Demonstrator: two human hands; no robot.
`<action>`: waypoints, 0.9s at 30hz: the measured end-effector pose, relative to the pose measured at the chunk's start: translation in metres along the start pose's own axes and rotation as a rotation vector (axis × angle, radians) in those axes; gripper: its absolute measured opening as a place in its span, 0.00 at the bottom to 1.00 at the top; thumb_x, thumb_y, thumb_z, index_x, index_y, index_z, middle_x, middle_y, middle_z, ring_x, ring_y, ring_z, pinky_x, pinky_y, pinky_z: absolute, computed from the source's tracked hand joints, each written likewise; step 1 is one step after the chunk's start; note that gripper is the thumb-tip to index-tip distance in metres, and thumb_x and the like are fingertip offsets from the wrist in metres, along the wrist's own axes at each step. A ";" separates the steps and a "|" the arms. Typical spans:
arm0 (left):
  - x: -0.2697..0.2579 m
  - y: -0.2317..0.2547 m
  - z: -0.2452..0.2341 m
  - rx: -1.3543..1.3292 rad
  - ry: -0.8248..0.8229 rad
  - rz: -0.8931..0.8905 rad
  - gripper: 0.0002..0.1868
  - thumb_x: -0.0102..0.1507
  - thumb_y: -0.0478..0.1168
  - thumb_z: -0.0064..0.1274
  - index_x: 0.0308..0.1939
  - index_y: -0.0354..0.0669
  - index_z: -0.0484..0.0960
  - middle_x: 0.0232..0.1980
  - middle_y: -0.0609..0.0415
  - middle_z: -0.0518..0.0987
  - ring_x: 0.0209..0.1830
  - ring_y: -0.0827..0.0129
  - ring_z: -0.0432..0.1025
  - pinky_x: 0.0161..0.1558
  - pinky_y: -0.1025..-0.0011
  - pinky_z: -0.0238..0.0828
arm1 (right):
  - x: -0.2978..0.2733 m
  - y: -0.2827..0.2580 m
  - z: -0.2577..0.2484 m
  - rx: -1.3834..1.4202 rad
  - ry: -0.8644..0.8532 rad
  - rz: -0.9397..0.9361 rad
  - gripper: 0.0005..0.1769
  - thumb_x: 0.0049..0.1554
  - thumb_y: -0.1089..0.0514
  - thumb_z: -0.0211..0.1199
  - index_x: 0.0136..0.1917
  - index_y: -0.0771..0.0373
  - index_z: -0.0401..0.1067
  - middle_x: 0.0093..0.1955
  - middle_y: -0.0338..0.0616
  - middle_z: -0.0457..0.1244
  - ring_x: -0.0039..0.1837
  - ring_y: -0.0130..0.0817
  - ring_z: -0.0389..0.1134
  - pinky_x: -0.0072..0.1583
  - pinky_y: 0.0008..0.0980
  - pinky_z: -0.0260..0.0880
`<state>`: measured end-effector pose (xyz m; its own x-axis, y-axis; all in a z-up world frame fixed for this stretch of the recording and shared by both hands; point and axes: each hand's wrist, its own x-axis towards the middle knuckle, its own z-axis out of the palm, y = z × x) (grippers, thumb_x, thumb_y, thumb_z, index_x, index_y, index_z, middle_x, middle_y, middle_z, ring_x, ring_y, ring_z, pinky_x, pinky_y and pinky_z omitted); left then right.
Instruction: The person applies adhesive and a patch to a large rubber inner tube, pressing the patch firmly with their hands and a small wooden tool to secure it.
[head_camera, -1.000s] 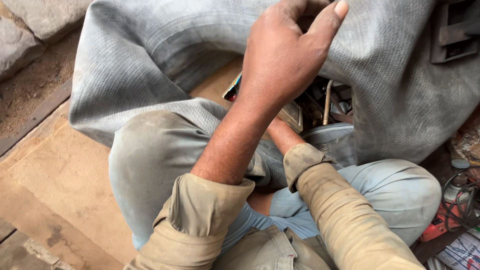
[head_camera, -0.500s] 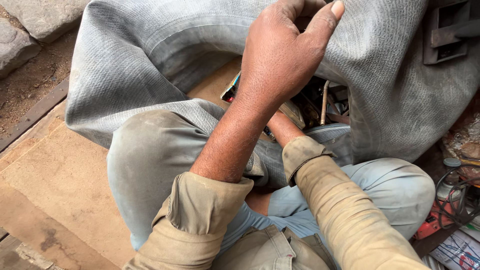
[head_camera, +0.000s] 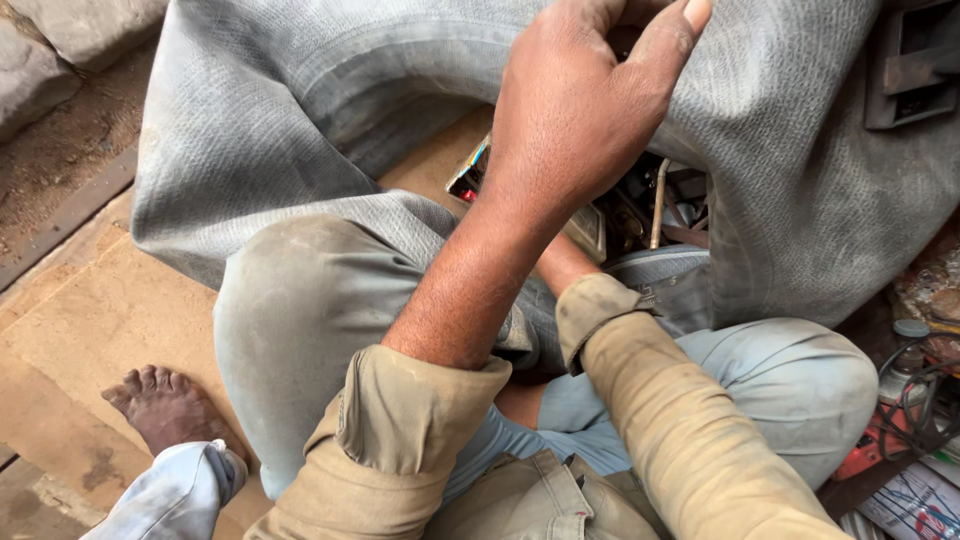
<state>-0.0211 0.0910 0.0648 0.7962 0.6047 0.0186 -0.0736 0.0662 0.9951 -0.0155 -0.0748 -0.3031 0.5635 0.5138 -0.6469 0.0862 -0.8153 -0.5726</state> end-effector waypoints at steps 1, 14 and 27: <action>0.001 0.001 0.001 0.029 -0.009 -0.038 0.19 0.65 0.52 0.56 0.45 0.40 0.87 0.40 0.53 0.89 0.41 0.72 0.86 0.47 0.72 0.82 | 0.002 -0.001 -0.002 0.000 0.002 -0.001 0.27 0.60 0.56 0.62 0.70 0.65 0.65 0.69 0.49 0.62 0.69 0.37 0.60 0.67 0.41 0.61; 0.003 -0.005 0.004 0.044 0.018 -0.095 0.20 0.64 0.54 0.56 0.45 0.40 0.87 0.38 0.53 0.88 0.38 0.71 0.86 0.45 0.72 0.82 | -0.002 0.004 0.009 -0.028 -0.028 0.045 0.27 0.58 0.57 0.64 0.69 0.65 0.66 0.68 0.47 0.63 0.68 0.37 0.61 0.66 0.41 0.62; 0.005 -0.009 0.006 0.106 0.041 -0.072 0.22 0.64 0.56 0.56 0.45 0.41 0.87 0.39 0.52 0.88 0.40 0.68 0.86 0.48 0.70 0.81 | -0.005 0.004 0.003 -0.053 -0.042 0.058 0.28 0.56 0.58 0.66 0.69 0.64 0.67 0.66 0.46 0.64 0.66 0.36 0.63 0.65 0.41 0.63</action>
<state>-0.0128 0.0885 0.0561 0.7721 0.6331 -0.0552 0.0485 0.0279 0.9984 -0.0202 -0.0796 -0.3039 0.5339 0.4750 -0.6995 0.0980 -0.8565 -0.5068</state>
